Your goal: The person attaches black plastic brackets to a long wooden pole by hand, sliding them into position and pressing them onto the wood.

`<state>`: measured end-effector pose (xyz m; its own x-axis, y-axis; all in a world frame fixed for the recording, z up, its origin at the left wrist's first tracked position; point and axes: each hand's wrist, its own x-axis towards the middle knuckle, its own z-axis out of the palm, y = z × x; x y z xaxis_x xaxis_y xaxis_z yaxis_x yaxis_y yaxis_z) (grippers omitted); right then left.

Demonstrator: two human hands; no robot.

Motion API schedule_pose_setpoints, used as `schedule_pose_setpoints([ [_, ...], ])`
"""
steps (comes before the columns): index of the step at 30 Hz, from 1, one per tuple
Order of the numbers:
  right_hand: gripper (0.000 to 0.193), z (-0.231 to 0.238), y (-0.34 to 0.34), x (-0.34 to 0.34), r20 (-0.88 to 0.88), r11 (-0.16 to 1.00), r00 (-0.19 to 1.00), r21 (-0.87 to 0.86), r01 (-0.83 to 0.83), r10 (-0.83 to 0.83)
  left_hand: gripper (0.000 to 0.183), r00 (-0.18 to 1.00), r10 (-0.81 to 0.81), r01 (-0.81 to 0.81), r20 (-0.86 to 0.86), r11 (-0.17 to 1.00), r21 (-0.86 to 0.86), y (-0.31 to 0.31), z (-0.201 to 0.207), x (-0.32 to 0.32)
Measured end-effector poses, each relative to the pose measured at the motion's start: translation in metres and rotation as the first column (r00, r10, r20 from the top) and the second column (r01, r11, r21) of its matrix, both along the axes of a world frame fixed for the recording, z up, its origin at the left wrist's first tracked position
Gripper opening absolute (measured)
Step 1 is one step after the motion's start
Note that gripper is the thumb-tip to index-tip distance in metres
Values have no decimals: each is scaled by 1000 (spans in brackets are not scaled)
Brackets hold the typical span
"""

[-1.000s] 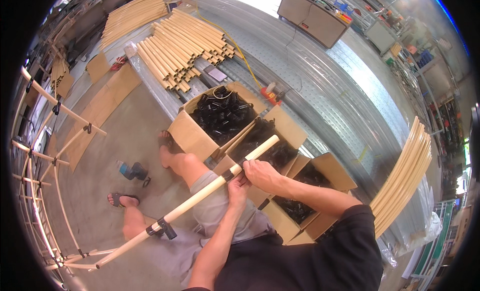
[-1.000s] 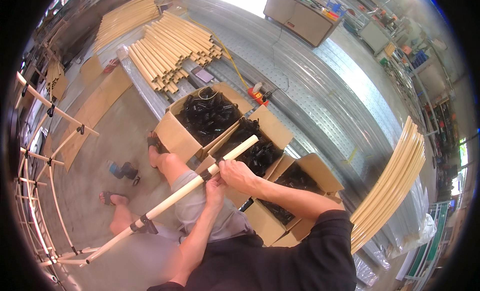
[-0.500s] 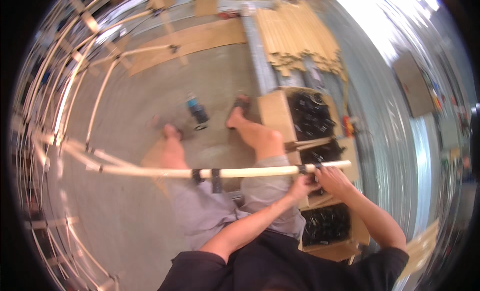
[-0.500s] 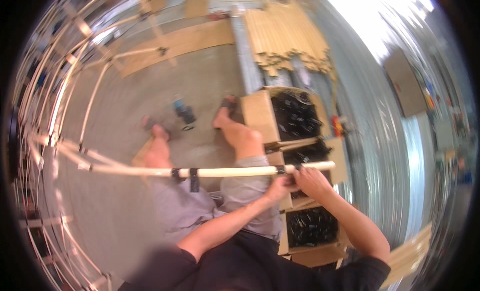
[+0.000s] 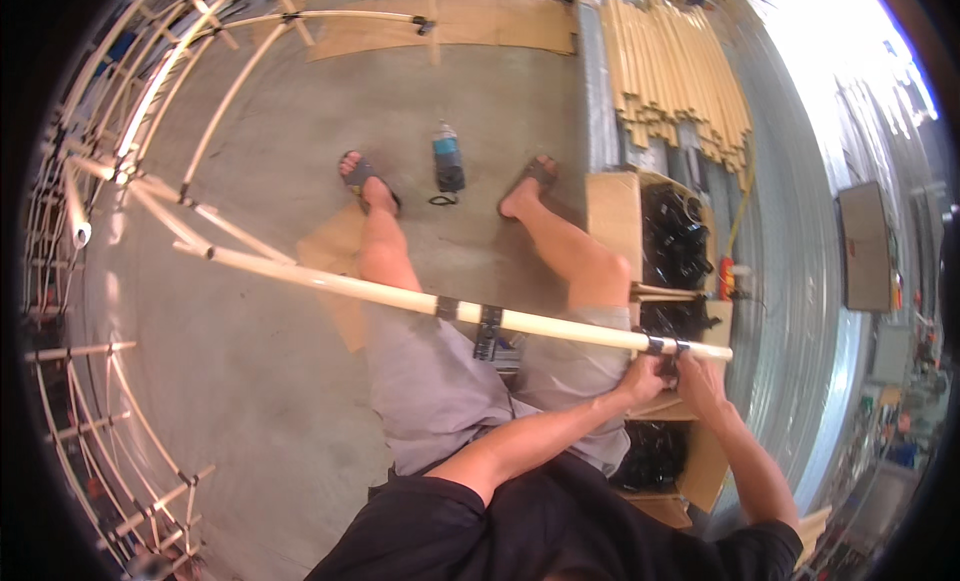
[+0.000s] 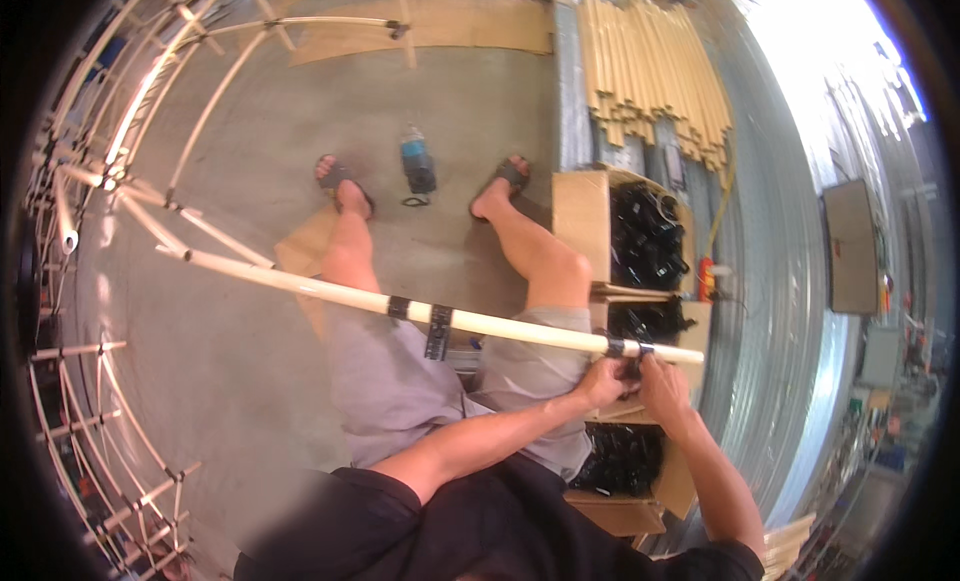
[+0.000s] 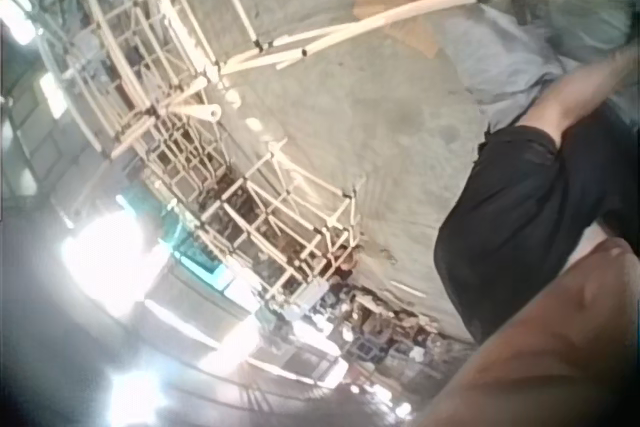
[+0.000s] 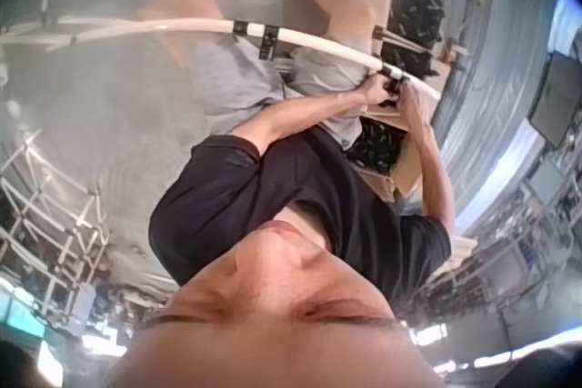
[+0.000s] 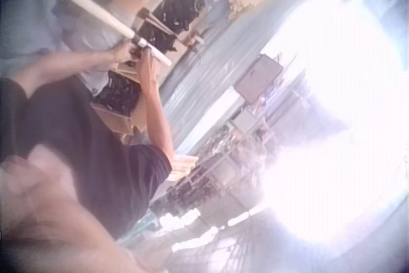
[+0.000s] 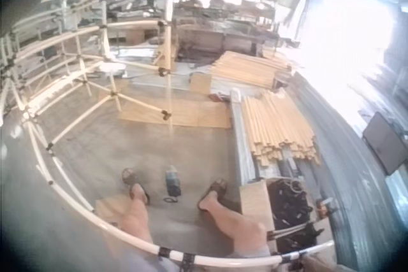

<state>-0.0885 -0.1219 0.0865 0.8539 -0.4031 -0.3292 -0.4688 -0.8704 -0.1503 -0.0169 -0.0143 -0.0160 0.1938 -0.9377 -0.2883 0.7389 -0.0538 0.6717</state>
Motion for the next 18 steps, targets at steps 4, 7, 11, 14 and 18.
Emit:
schedule_pose_setpoints([
  [4, 22, -33, 10, 9, 169, 884, 871, 172, 434, -461, 24, 971, 72, -81, 227, 996, 30, -7, -33, -6],
  [7, 26, -41, 6, 6, 1, 699, 716, 216, 682, -699, 18, 952, -32, -14, 304, 989, 148, 0, 0, 14],
  [11, 20, 10, 4, 23, -97, 966, 964, 45, 254, -249, 22, 987, 146, -141, 62, 987, -80, -5, -9, 5],
  [14, 17, 20, -14, 15, -229, 963, 943, -62, -261, 241, 29, 992, 128, -128, -15, 988, -88, -5, -7, 1],
  [18, 14, 9, -17, 22, -314, 866, 856, -157, -474, 411, 33, 996, 93, -94, -18, 992, -87, -1, -2, 8],
])
